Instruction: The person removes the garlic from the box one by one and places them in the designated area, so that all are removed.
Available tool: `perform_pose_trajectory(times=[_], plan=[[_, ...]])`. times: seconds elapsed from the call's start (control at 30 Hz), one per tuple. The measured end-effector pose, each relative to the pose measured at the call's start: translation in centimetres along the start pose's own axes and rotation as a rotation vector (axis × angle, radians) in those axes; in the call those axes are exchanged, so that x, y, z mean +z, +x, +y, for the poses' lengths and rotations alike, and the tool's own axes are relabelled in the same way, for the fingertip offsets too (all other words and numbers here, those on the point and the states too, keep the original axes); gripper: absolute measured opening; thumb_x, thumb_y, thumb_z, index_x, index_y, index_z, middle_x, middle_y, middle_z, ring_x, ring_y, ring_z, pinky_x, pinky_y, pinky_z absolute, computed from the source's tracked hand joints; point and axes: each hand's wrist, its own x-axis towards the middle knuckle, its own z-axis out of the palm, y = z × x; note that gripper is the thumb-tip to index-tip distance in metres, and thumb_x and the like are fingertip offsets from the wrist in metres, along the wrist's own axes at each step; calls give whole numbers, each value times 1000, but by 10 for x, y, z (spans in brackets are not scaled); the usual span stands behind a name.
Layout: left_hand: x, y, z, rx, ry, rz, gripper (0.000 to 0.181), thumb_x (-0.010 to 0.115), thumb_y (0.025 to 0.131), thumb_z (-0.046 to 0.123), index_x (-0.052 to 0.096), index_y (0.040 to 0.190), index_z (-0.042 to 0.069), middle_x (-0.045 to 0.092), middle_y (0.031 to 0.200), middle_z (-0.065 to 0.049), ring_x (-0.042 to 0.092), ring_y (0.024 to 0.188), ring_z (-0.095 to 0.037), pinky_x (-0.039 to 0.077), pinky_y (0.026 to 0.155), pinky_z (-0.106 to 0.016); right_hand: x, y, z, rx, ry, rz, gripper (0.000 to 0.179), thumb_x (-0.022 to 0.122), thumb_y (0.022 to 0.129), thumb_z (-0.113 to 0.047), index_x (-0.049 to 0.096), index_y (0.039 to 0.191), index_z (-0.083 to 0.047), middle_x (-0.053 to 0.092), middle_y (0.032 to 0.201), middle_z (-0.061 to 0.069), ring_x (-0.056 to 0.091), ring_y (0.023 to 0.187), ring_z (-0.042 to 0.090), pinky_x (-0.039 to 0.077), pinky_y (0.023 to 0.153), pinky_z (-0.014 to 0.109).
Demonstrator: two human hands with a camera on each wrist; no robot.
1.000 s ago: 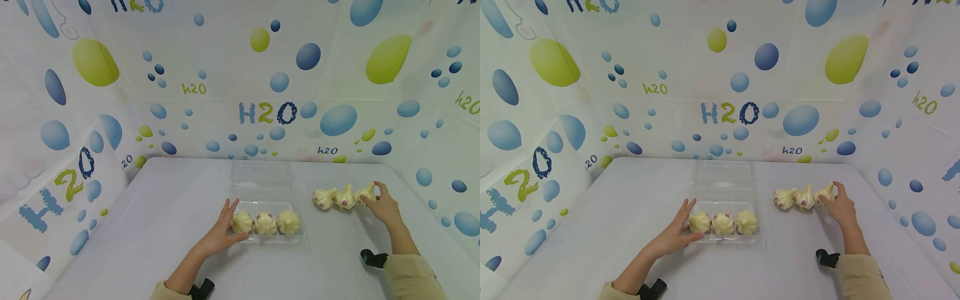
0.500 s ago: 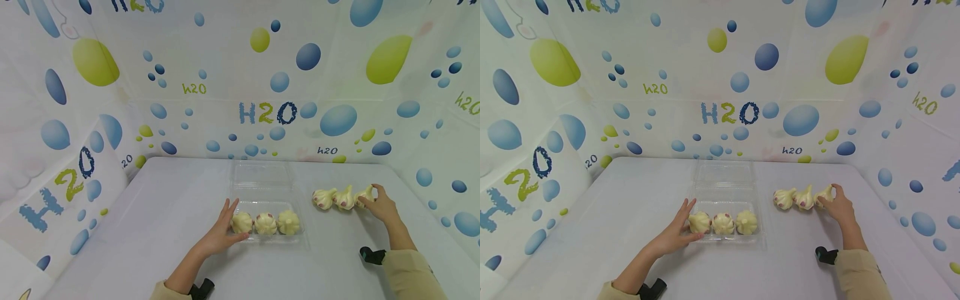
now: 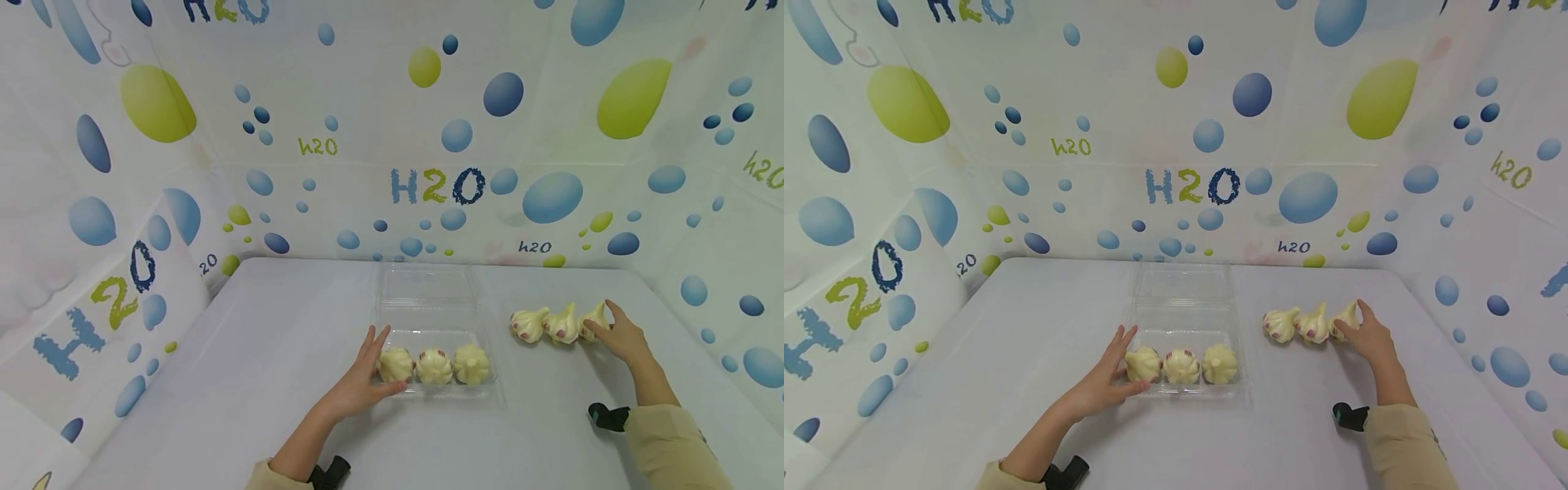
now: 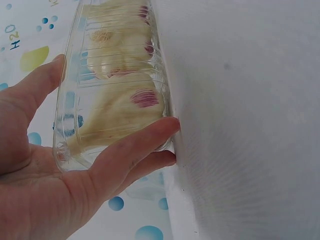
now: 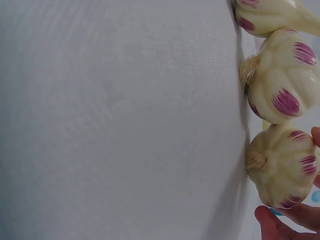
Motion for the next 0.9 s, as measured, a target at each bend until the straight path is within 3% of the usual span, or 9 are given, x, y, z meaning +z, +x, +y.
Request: perform_pose_trajectory(times=[0.33, 0.57, 0.9], plan=[[1, 0, 0, -3, 4, -2, 90, 68, 82, 31, 8, 148, 23, -10, 151, -17, 2, 136, -40, 18, 97, -65, -1, -2, -3, -8, 7, -2, 81, 40, 94, -44, 4, 139, 12, 31, 122, 47, 35, 108, 61, 37, 82, 64], [-2, 0, 4, 17, 7, 4, 90, 69, 82, 28, 10, 148, 15, -7, 150, -22, 4, 134, -44, 19, 97, -65, -1, -2, -2, 10, -1, -5, 81, 39, 94, -45, 2, 139, 11, 31, 123, 46, 33, 109, 62, 36, 82, 64], [-2, 0, 4, 9, 8, 4, 89, 70, 82, 27, 11, 148, 14, -7, 150, -21, 4, 135, -43, 19, 97, -64, -4, -6, -1, 24, 13, 29, 84, 38, 93, -49, -1, 141, 8, 30, 124, 46, 33, 109, 62, 37, 81, 64]])
